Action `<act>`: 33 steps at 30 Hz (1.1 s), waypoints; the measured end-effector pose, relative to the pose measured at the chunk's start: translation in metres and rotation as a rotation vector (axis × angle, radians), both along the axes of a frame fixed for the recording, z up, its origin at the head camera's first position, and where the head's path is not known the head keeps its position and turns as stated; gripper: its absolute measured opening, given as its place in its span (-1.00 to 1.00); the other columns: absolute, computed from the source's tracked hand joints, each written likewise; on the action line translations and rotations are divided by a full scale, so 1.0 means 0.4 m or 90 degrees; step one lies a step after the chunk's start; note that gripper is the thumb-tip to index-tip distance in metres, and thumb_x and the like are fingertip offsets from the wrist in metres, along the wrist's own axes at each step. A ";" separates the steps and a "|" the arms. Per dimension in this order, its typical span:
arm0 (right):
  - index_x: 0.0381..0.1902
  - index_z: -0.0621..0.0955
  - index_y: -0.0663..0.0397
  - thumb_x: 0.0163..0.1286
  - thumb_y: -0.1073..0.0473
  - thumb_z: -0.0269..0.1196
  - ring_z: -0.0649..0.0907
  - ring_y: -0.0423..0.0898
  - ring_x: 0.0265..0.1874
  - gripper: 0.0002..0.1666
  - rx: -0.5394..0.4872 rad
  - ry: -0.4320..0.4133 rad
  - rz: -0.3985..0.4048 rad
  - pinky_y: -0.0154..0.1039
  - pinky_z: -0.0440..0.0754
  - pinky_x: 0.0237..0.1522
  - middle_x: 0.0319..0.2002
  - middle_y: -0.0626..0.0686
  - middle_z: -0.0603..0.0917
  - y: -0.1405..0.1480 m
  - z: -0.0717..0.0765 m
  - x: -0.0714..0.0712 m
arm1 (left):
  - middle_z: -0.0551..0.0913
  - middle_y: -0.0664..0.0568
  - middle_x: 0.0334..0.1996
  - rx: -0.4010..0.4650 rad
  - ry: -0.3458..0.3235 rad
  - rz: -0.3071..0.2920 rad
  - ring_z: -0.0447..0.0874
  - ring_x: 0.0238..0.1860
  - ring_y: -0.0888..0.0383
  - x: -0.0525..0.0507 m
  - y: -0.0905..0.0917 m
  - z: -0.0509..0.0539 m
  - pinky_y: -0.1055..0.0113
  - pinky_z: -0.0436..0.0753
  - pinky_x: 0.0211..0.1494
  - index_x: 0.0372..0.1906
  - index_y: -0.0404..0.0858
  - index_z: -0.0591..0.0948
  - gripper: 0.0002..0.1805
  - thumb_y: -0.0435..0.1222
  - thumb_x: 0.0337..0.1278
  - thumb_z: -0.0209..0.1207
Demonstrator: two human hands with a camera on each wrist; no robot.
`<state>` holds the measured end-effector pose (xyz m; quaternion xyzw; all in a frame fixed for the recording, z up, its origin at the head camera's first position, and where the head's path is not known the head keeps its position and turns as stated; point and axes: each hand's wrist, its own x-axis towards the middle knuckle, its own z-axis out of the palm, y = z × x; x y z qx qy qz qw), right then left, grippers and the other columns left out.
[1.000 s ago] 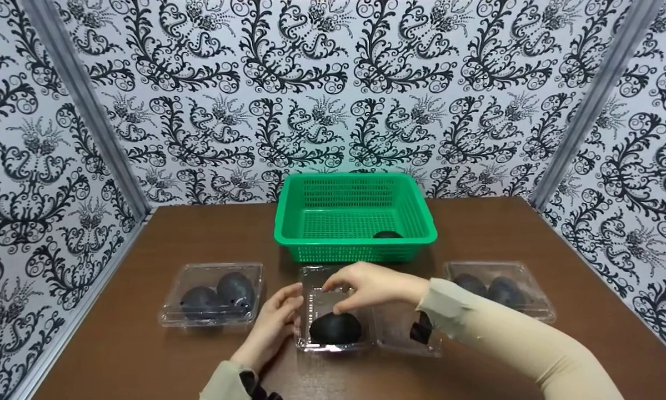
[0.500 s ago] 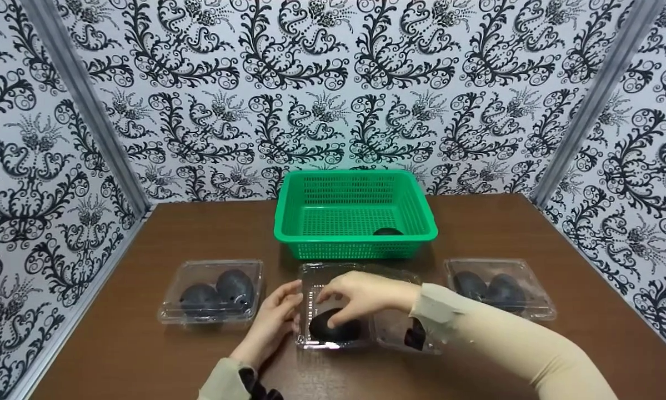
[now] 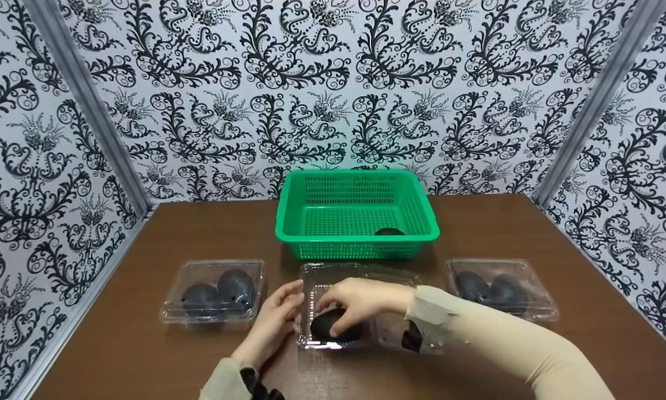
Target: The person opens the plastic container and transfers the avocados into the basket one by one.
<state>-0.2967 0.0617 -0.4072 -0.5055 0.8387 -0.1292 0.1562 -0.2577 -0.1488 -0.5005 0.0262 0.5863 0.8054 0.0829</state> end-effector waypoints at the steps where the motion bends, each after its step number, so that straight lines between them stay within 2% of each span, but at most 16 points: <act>1: 0.09 0.63 0.01 0.10 -0.05 0.43 0.65 -0.17 -0.18 -0.41 0.004 0.001 0.001 -0.45 0.55 -0.15 -0.09 -0.06 0.69 -0.001 -0.002 0.000 | 0.45 0.05 -0.37 0.001 -0.001 0.000 0.39 -0.57 0.28 0.000 0.000 0.000 0.49 0.46 -0.57 0.37 -0.39 0.25 -0.39 -0.30 0.29 0.16; 7: 0.04 0.65 -0.01 0.08 -0.05 0.44 0.64 -0.23 -0.22 -0.45 0.020 0.006 0.005 -0.46 0.55 -0.18 -0.15 -0.10 0.70 -0.003 -0.013 -0.002 | 0.44 0.05 -0.38 0.000 0.005 -0.004 0.39 -0.57 0.28 -0.002 0.003 -0.002 0.50 0.45 -0.57 0.35 -0.41 0.26 -0.41 -0.31 0.31 0.14; 14: 0.11 0.61 -0.04 0.13 -0.10 0.42 0.59 -0.28 -0.20 -0.40 0.054 -0.010 0.004 -0.44 0.53 -0.15 -0.10 -0.14 0.67 -0.005 -0.017 -0.005 | 0.47 0.07 -0.41 0.003 0.012 -0.009 0.41 -0.57 0.27 0.000 0.004 -0.002 0.49 0.46 -0.57 0.36 -0.41 0.25 -0.42 -0.33 0.33 0.11; 25: 0.11 0.61 -0.03 0.12 -0.11 0.42 0.57 -0.31 -0.23 -0.39 0.040 -0.023 0.006 -0.47 0.52 -0.20 -0.14 -0.18 0.65 -0.010 -0.022 -0.016 | 0.46 0.07 -0.43 -0.006 0.012 -0.005 0.41 -0.58 0.27 -0.005 -0.003 0.001 0.48 0.47 -0.58 0.36 -0.41 0.25 -0.41 -0.31 0.32 0.13; 33: 0.12 0.61 -0.04 0.11 -0.10 0.43 0.58 -0.30 -0.17 -0.39 0.050 -0.051 0.016 -0.44 0.53 -0.13 -0.09 -0.18 0.65 -0.005 -0.011 -0.022 | 0.47 0.05 -0.39 -0.017 0.008 -0.006 0.41 -0.55 0.27 -0.002 0.000 0.003 0.47 0.48 -0.54 0.38 -0.40 0.23 -0.39 -0.30 0.32 0.13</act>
